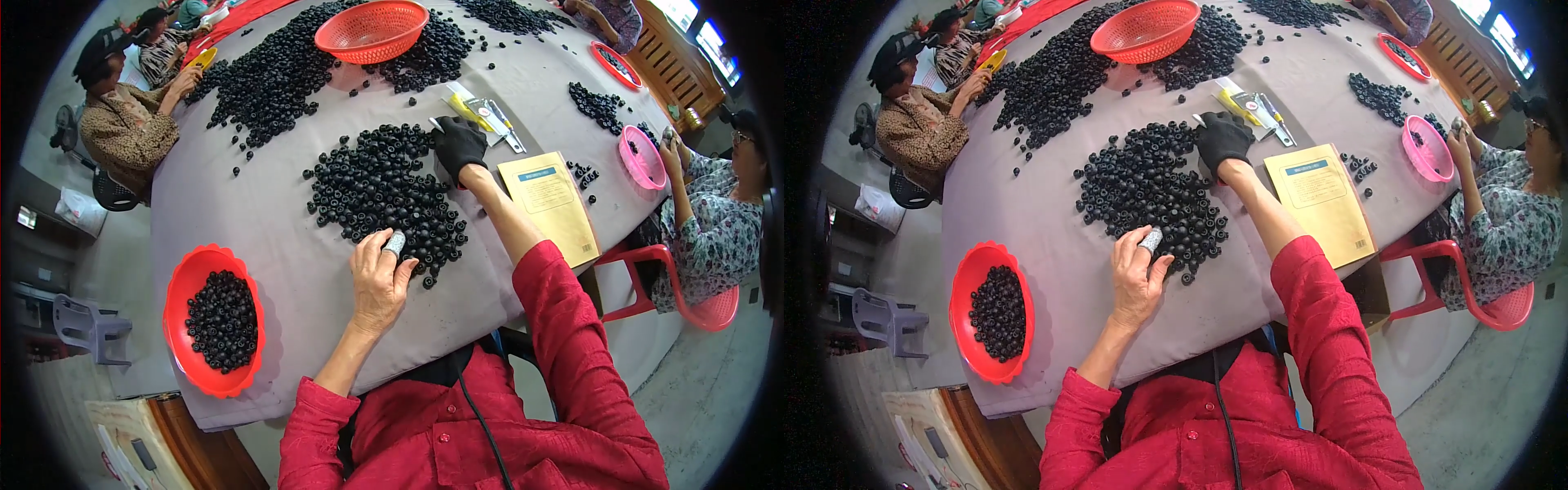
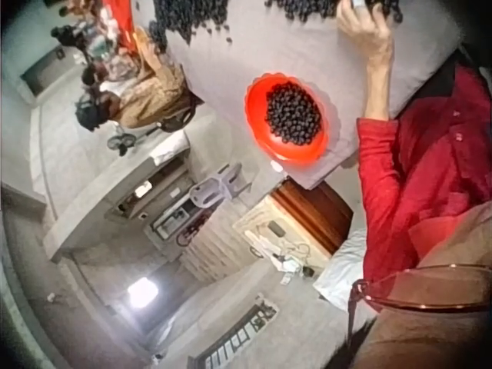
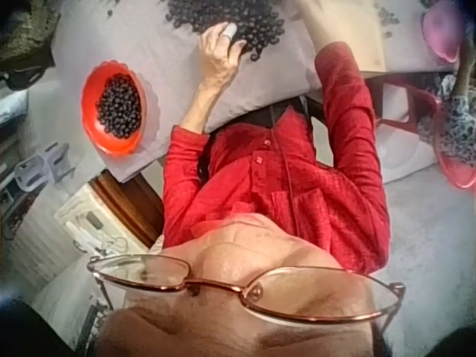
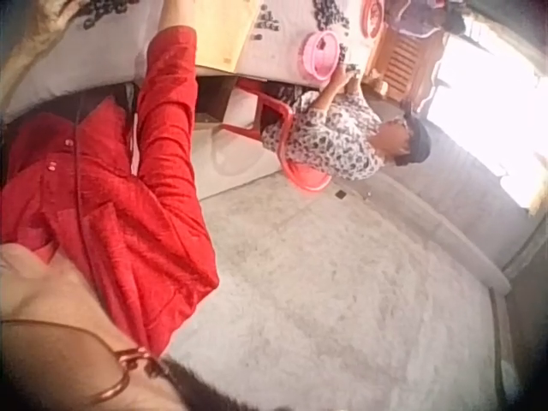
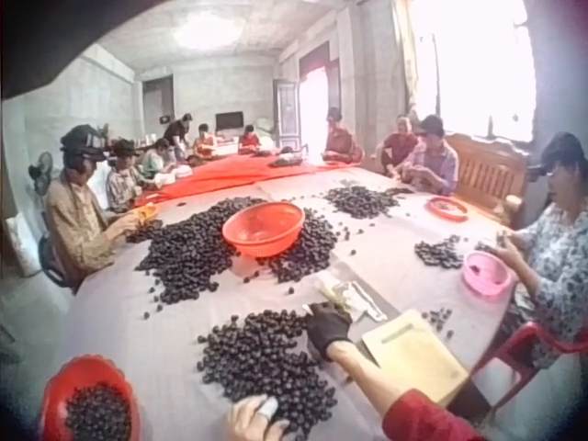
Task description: The person sorts small black plastic components by hand, moving them from a table into groups or containers such as a red bowl or onto a paper sheet.
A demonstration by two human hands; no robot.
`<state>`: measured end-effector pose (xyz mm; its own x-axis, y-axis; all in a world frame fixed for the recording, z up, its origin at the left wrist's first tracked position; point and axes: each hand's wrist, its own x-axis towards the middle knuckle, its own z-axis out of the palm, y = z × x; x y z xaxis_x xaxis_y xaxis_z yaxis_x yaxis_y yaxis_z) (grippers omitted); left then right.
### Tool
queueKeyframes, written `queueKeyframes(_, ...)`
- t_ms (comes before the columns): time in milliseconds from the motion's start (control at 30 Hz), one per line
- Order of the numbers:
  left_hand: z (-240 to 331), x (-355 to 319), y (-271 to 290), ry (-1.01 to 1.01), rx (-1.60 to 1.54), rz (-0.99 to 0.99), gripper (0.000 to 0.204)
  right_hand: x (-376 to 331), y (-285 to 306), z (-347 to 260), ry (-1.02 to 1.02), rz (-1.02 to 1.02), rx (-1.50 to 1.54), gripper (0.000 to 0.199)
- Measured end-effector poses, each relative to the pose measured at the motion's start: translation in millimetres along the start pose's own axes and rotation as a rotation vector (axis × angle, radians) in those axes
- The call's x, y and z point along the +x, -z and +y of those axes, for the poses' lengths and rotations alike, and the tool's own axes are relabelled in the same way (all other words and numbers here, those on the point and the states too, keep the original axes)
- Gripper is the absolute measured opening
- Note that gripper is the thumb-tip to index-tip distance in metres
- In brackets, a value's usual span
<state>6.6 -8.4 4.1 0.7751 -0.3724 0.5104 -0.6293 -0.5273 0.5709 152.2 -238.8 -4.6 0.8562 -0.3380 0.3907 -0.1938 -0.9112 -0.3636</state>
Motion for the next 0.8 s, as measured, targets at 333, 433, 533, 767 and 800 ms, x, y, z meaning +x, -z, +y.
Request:
queueKeyframes(333, -7.3, -1.1, -1.0, 0.031, -0.042, 0.083, 0.029, 17.2, -0.1, -38.4, 0.091, -0.143, 0.250, 0.033)
queueKeyframes(433, -4.9, -0.1, -0.4, 0.015, -0.019, 0.096, 0.028, 27.5, -15.6, -42.0, 0.072, -0.203, 0.322, 0.034)
queueKeyframes(533, -4.7, 0.1, -0.2, 0.033, -0.040, 0.095, 0.027, 33.3, -18.6, -47.7, 0.139, -0.321, 0.337, 0.034)
queueKeyframes(767, -5.9, 1.1, 1.3, 0.074, -0.074, 0.101, 0.023, -6.2, -11.8, -83.3, 0.182, -0.301, 0.313, 0.029)
queueKeyframes(800, -5.9, 1.2, 0.7, 0.068, -0.077, 0.098, 0.023, -11.1, -11.1, -87.0, 0.212, -0.320, 0.311, 0.030)
